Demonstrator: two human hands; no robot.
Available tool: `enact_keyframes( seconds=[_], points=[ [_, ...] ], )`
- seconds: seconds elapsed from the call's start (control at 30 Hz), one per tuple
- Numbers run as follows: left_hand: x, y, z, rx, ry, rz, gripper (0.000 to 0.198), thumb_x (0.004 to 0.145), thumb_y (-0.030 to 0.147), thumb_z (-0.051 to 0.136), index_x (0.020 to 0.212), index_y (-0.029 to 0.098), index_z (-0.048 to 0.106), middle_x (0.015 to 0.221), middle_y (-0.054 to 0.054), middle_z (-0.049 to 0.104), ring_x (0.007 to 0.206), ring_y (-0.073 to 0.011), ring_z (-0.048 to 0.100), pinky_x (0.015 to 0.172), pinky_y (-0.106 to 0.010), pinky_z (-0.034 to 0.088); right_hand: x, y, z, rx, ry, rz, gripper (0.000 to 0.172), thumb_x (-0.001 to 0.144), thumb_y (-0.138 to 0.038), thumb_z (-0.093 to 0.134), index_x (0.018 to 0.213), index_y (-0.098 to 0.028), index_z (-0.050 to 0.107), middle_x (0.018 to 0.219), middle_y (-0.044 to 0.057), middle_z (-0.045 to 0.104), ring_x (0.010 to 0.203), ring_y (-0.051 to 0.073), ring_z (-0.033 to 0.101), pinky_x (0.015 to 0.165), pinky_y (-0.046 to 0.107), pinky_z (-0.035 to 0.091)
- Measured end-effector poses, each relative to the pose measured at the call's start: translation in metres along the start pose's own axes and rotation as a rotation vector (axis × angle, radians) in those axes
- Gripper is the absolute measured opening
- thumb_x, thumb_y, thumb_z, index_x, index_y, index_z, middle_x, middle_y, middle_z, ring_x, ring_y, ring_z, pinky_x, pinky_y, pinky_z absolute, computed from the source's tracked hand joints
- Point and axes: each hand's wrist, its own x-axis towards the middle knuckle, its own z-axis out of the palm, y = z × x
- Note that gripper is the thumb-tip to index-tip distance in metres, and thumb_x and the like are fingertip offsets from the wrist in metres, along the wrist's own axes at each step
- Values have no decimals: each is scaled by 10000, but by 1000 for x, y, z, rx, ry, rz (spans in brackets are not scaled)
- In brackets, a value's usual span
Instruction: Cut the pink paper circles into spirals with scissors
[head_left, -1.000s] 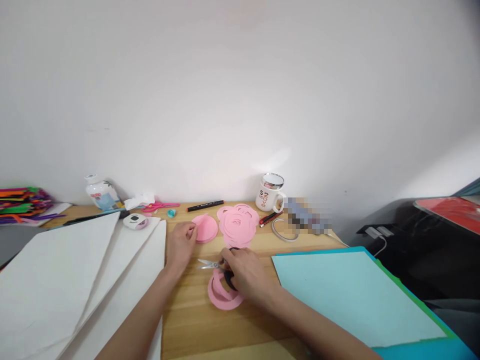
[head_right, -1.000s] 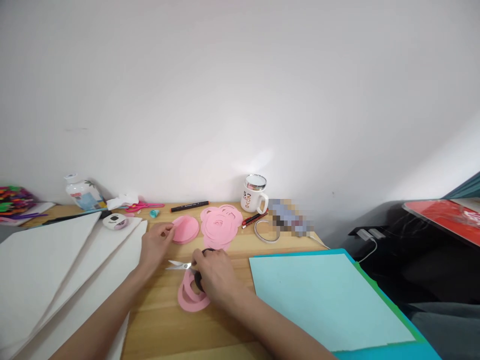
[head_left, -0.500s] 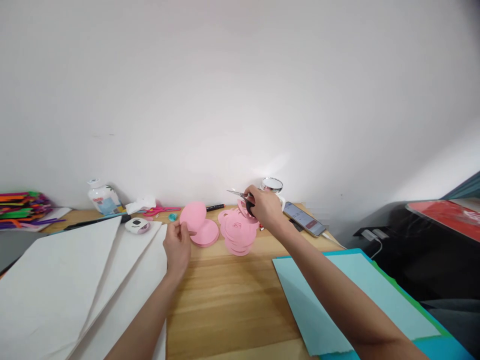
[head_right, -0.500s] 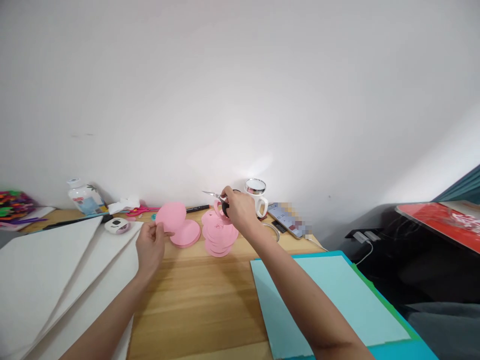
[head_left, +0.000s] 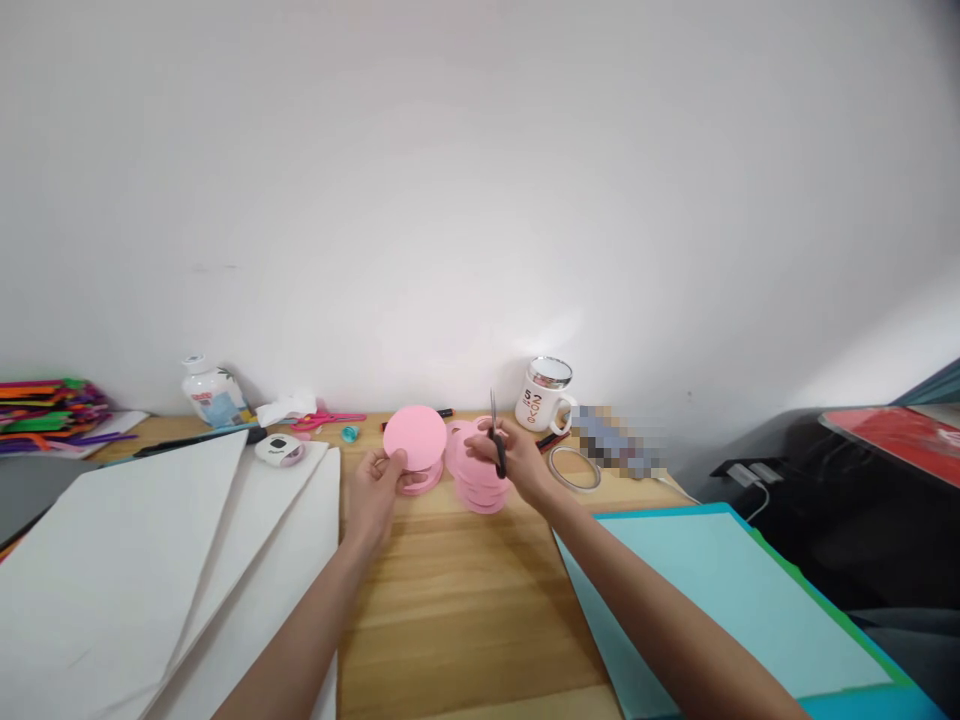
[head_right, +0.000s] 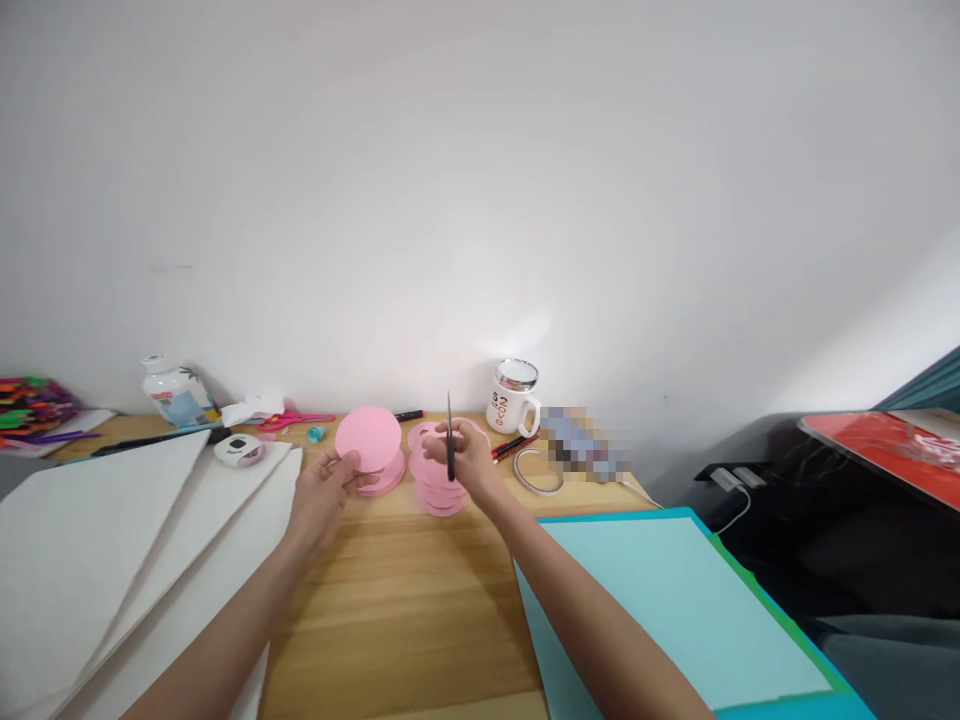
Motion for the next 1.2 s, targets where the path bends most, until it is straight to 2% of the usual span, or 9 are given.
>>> enact_keyframes(
  seconds=[0.03,0.1,0.17,0.37,0.53,0.7,0.87,1.0,1.2],
  points=[
    [-3,0,3,0,-27,-11,279,616,315,668,764,146,503,595,-4,639,574,-196,653,565,-341,547,-7,-3,4,89,-22,6,316,780,-452,512,929,-174,494,640,15,643,518,142,592,529,264,434],
    [-8,1,7,17,-104,-17,271,620,347,670,714,148,513,632,-16,648,598,-187,648,571,-326,543,-18,-8,10,503,-38,98,350,687,-447,630,878,-185,497,625,0,621,515,138,577,532,268,432],
    [-13,2,9,78,-198,-9,266,617,356,678,700,137,552,645,-28,654,580,-170,631,564,-303,533,-23,-12,14,677,21,181,361,607,-404,710,811,-193,500,596,-25,586,496,122,543,500,245,402],
    [-22,6,8,413,-483,-89,325,695,381,612,497,124,604,435,-45,579,371,-125,516,401,-235,429,-24,-14,16,760,54,170,321,576,-331,743,757,-203,510,607,-43,553,508,103,487,486,221,359],
    [-26,8,10,408,-277,75,344,746,413,546,501,171,544,400,3,511,338,-104,445,356,-213,375,-38,-14,23,723,-136,92,285,697,-436,634,800,-186,545,582,-19,555,552,134,501,555,260,389],
    [-30,10,12,488,-164,158,373,738,428,544,456,199,457,368,29,436,365,-111,428,377,-216,391,-56,-18,31,703,-430,56,456,571,-513,716,837,-183,547,630,-22,524,554,127,459,529,245,372],
    [-32,7,14,514,-134,183,205,684,383,595,635,184,589,518,-16,595,587,-196,598,517,-263,503,-61,-23,34,714,-426,30,480,544,-553,716,774,-190,505,624,-36,445,539,115,395,496,231,343],
    [-32,4,14,539,-150,220,176,672,340,602,681,165,604,693,-56,664,674,-213,629,597,-285,530,-62,-23,33,733,-426,45,476,547,-554,714,739,-189,476,628,-40,427,537,108,374,481,223,302],
    [-33,5,16,567,-169,250,157,678,323,598,696,167,608,717,-53,679,703,-215,638,620,-287,539,-64,-27,34,765,-396,80,476,557,-541,713,784,-195,476,602,-56,392,517,98,333,465,215,267]
  ],
)
